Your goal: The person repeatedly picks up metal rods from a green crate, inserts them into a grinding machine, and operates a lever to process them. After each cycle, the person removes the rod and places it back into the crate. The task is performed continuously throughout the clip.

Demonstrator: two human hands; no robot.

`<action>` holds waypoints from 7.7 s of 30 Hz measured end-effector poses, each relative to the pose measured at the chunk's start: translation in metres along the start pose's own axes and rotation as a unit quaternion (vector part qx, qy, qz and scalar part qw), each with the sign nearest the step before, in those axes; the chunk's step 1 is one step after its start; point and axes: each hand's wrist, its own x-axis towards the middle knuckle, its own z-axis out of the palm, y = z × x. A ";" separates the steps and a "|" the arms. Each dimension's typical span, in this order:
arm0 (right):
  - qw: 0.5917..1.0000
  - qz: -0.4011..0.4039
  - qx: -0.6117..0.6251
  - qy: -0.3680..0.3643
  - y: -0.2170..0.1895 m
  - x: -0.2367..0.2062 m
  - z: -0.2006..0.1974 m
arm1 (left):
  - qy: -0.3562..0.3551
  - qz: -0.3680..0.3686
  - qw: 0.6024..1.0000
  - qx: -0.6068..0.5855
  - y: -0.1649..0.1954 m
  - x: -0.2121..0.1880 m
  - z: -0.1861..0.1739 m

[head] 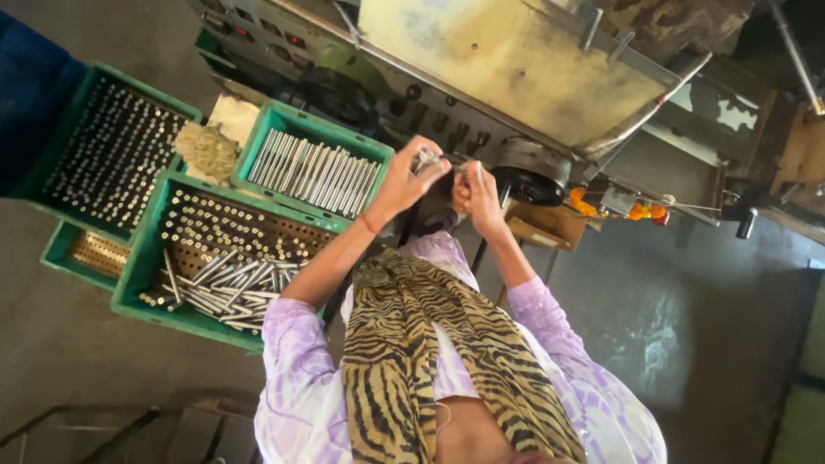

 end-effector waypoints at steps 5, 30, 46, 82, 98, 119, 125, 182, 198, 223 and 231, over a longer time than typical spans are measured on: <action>0.750 -0.444 -0.490 0.011 -0.022 0.009 0.000 | -0.052 -0.373 0.899 -0.225 0.010 0.019 0.007; 0.746 -0.429 -0.506 0.059 -0.093 -0.038 0.002 | -0.069 -0.183 0.965 -0.176 0.057 0.029 0.051; 0.925 -0.198 -0.217 -0.241 -0.174 -0.053 -0.019 | -0.064 -0.179 0.937 -0.292 0.086 0.025 0.066; 0.544 -0.275 -0.609 0.508 -0.393 0.080 -0.370 | 0.054 -0.276 0.872 -0.400 -0.070 0.482 0.180; 0.505 -0.043 -0.660 0.555 -0.380 0.097 -0.454 | 0.207 -0.310 0.883 -0.284 -0.109 0.576 0.215; 0.431 -0.134 -0.644 0.618 -0.366 0.108 -0.471 | 0.131 -0.180 0.883 -0.414 -0.130 0.596 0.229; 0.426 -0.145 -0.645 0.618 -0.366 0.109 -0.474 | 0.110 -0.206 0.870 -0.435 -0.124 0.596 0.232; 0.905 0.004 0.109 0.412 -0.056 0.071 -0.132 | 0.233 -0.055 0.954 0.180 -0.068 0.167 -0.009; 0.975 -0.111 -0.133 -0.140 -0.022 0.104 0.141 | 0.393 -0.053 0.917 -0.050 -0.061 0.033 -0.063; 0.857 -0.188 0.191 0.440 -0.075 0.050 -0.073 | 0.482 -0.133 0.838 -0.218 -0.089 0.051 -0.045; 0.776 -0.013 0.204 0.597 -0.091 -0.010 -0.198 | 0.535 -0.125 0.807 -0.219 -0.097 0.072 -0.076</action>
